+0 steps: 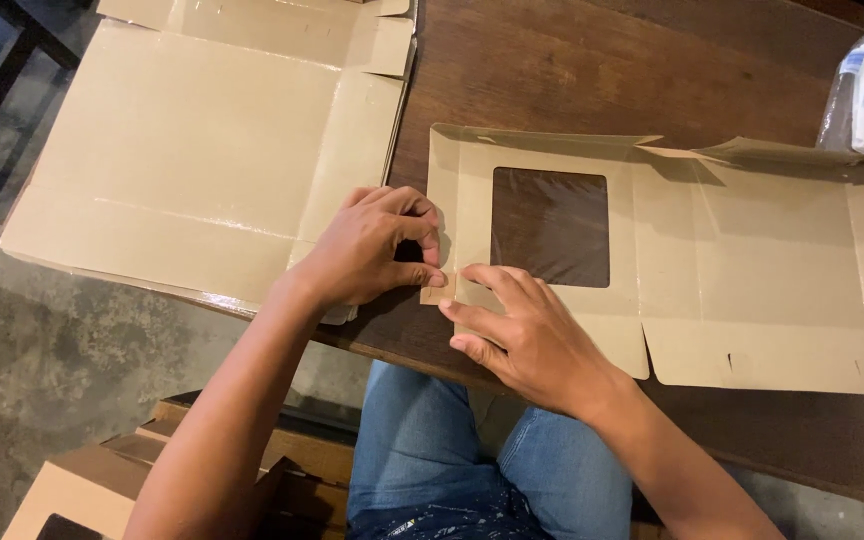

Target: The person assembles a flat-packed cardboard box with a clear window by folding along creases and tucking tabs into slots. They work on a wooden table, handling one box at a time and completing the assembly by securing the side flaps.

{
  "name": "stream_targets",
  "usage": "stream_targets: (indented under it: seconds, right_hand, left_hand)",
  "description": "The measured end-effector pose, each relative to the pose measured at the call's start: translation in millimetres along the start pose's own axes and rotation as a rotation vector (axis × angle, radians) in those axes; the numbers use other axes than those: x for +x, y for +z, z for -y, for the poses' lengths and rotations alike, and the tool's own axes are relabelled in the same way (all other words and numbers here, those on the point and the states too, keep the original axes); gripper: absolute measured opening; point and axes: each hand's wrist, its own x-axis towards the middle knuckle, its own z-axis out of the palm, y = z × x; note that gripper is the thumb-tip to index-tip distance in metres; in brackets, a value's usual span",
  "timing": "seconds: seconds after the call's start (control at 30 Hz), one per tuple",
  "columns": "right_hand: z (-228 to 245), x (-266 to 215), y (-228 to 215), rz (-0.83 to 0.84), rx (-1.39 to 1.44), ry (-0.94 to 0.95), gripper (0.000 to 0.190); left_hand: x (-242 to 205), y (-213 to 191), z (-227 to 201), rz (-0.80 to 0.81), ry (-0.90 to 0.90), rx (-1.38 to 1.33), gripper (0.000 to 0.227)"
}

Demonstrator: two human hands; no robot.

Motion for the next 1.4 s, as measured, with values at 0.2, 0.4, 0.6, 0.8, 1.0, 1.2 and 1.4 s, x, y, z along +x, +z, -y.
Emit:
stream_targets:
  seconds: [0.2,0.4,0.6,0.8,1.0,1.2,1.4]
  right_hand:
    - [-4.1,0.6,5.0,-0.053,-0.009,-0.017,0.036]
    - [-1.8,-1.6,13.2,-0.144,-0.163,-0.119,0.040]
    - [10.3,8.4,2.0,-0.138,-0.256,-0.133,0.039]
    - [15.9,11.4,-1.6,-0.071,-0.252,-0.092,0.041]
    - [8.6,10.0,-4.7,-0.019,-0.189,-0.101,0.042]
    - [-6.0,5.0,-6.5,0.035,-0.067,-0.116,0.038]
    - [-13.1,7.8,-9.6,0.029,-0.069,-0.185,0.040]
  left_hand:
    - [0.5,-0.5,-1.0,0.011,0.004,0.024,0.030]
    - [-1.9,1.4,2.1,-0.005,0.016,0.018,0.030]
    - [-0.6,0.9,0.2,0.006,0.010,0.042,0.030]
    - [-1.3,0.4,0.7,0.010,0.017,0.036,0.028]
    - [-1.0,0.1,-1.7,0.014,0.013,0.027,0.031]
    - [0.1,1.1,1.5,0.029,0.000,0.019,0.028]
    - [0.3,0.1,-0.7,0.031,-0.008,0.017,0.029]
